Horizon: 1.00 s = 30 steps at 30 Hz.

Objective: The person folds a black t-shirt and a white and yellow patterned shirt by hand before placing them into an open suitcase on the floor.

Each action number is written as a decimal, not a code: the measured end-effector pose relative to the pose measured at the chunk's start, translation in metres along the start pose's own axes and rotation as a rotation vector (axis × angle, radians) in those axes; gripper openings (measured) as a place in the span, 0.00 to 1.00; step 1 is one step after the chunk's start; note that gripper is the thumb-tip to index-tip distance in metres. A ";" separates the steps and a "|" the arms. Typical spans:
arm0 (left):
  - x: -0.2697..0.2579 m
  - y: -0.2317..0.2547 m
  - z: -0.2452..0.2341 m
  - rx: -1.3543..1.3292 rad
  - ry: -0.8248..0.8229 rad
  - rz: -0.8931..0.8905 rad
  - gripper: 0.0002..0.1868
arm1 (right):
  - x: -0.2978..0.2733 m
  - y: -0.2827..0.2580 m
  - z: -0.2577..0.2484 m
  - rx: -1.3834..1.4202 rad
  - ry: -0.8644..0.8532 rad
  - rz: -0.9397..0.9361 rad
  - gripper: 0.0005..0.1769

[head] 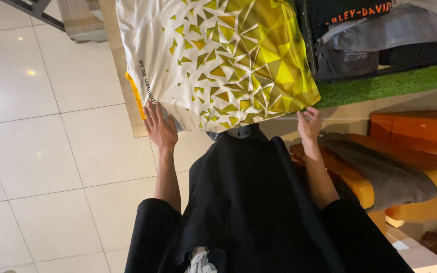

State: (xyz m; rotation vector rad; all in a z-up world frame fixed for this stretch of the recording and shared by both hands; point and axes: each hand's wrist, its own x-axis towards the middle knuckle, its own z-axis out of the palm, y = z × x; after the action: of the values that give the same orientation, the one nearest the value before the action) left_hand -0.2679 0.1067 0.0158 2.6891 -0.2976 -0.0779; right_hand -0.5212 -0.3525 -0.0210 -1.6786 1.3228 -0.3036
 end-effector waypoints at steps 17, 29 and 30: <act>0.063 -0.003 0.005 0.053 0.041 -0.061 0.41 | 0.014 -0.183 0.073 -0.684 -0.174 -0.582 0.24; 0.060 0.012 0.005 0.154 -0.118 -0.112 0.39 | 0.151 -0.290 0.173 -1.008 -0.498 -0.617 0.25; 0.060 0.014 0.003 0.159 -0.123 -0.120 0.39 | 0.159 -0.294 0.177 -1.049 -0.549 -0.575 0.27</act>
State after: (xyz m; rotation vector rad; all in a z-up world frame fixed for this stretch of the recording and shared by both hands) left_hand -0.2122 0.0798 0.0186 2.8643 -0.1859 -0.2673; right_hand -0.1563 -0.4062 0.0618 -2.7340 0.5317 0.6168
